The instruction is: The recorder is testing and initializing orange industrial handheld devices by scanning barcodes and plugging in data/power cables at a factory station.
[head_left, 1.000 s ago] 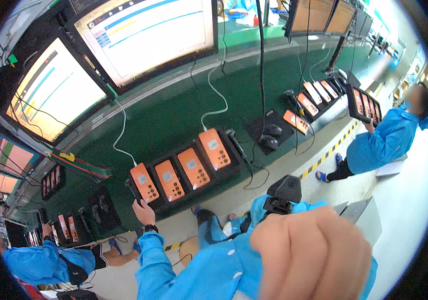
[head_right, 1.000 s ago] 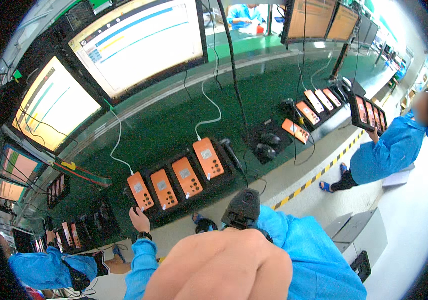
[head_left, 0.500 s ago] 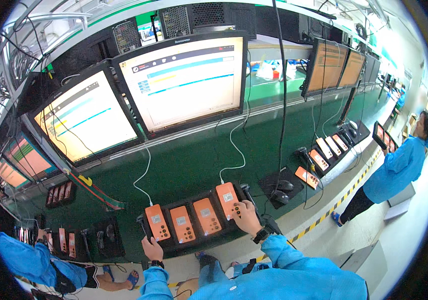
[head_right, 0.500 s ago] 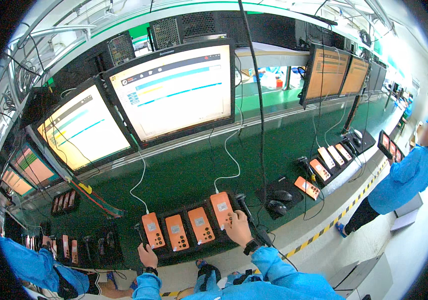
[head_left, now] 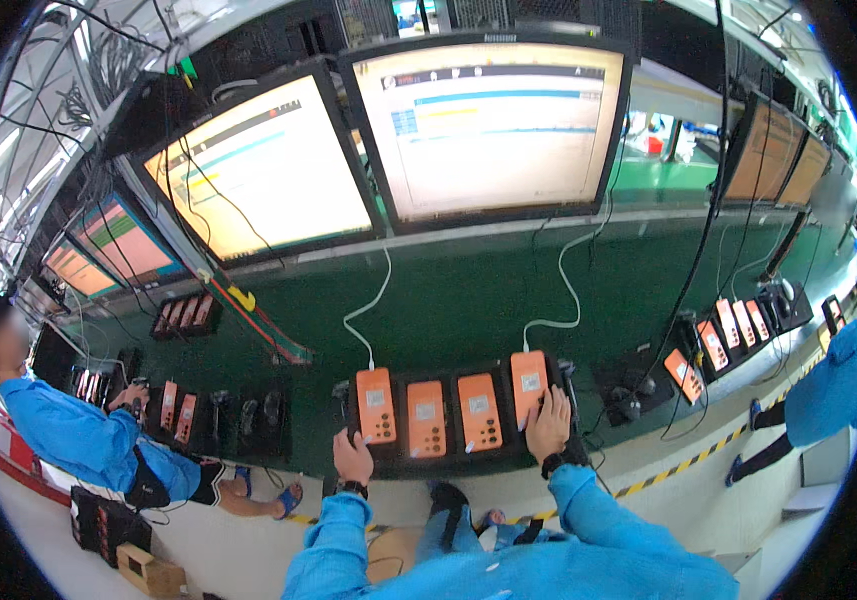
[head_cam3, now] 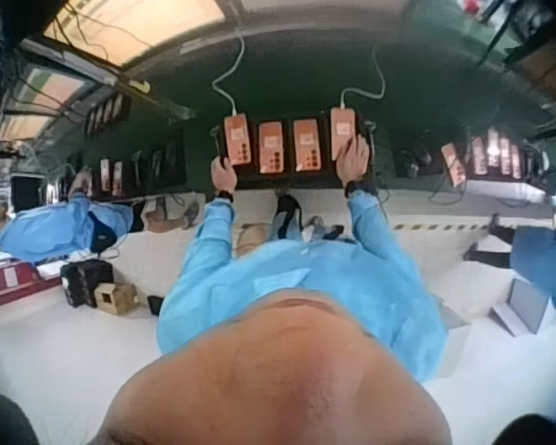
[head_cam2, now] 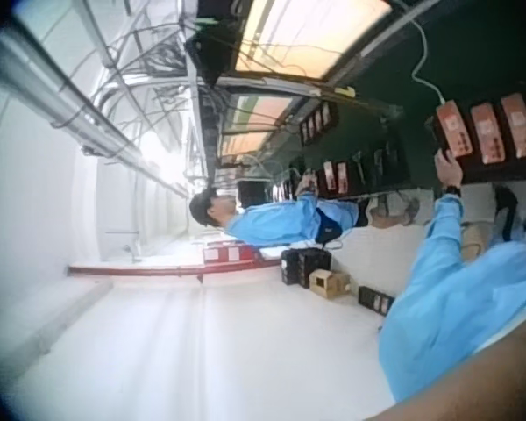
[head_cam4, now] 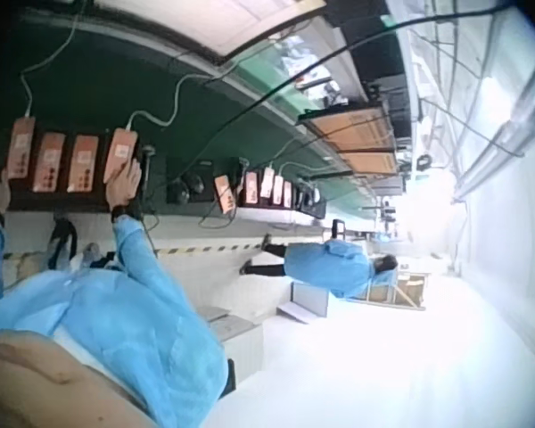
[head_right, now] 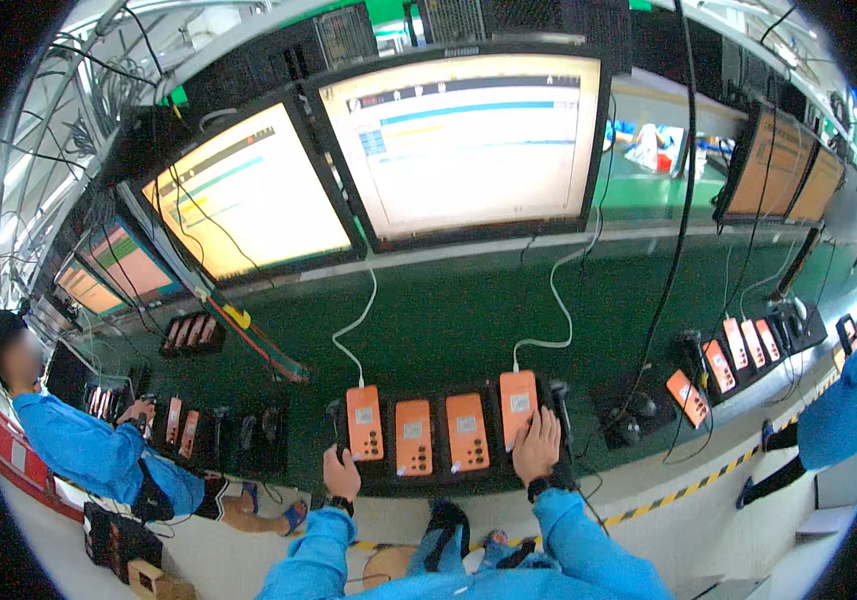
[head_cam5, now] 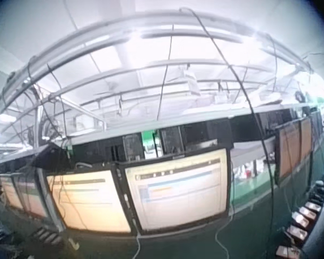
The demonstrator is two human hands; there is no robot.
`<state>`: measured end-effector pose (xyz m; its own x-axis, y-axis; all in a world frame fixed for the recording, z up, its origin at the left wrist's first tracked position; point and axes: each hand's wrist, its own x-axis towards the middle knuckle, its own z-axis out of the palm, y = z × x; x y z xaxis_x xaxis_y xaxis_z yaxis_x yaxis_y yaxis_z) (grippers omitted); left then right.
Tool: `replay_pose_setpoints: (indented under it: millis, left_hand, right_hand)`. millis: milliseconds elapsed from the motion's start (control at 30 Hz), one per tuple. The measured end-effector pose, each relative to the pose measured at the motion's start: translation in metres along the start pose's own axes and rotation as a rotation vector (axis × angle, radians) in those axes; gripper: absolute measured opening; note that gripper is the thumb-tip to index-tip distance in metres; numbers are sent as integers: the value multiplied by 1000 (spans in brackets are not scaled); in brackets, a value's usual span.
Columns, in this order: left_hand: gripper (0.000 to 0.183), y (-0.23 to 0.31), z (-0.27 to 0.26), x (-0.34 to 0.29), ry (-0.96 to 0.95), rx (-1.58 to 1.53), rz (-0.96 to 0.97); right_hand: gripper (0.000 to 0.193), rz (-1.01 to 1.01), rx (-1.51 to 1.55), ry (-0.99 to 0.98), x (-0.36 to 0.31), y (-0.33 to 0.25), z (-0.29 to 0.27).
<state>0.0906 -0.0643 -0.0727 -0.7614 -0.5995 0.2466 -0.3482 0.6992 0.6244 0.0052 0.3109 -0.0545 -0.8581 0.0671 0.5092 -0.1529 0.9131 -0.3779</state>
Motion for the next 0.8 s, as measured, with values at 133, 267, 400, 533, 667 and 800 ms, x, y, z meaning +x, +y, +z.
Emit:
replay_pose_setpoints:
  millis: [133,267,400,533,667,800]
  left_hand:
    - [37,-4,0,-3,56,7,-2]
    - [36,7,-1,-6,60,21,-21]
    - [36,7,-3,-5,67,34,-12]
    - [41,10,-5,-4,0,47,-56]
    - [37,8,-2,-4,36,49,-24]
    - [35,2,0,-4,49,42,-6]
  right_hand:
    - [44,9,-13,-66,-4,-2,2]
    - [46,26,-6,-68,-4,2,1]
    - [44,22,4,-71,-2,-1,-3]
    - [49,22,0,-60,-2,0,-1]
    - [49,21,0,-57,-3,1,-1]
    - [48,22,2,-64,-4,0,-2]
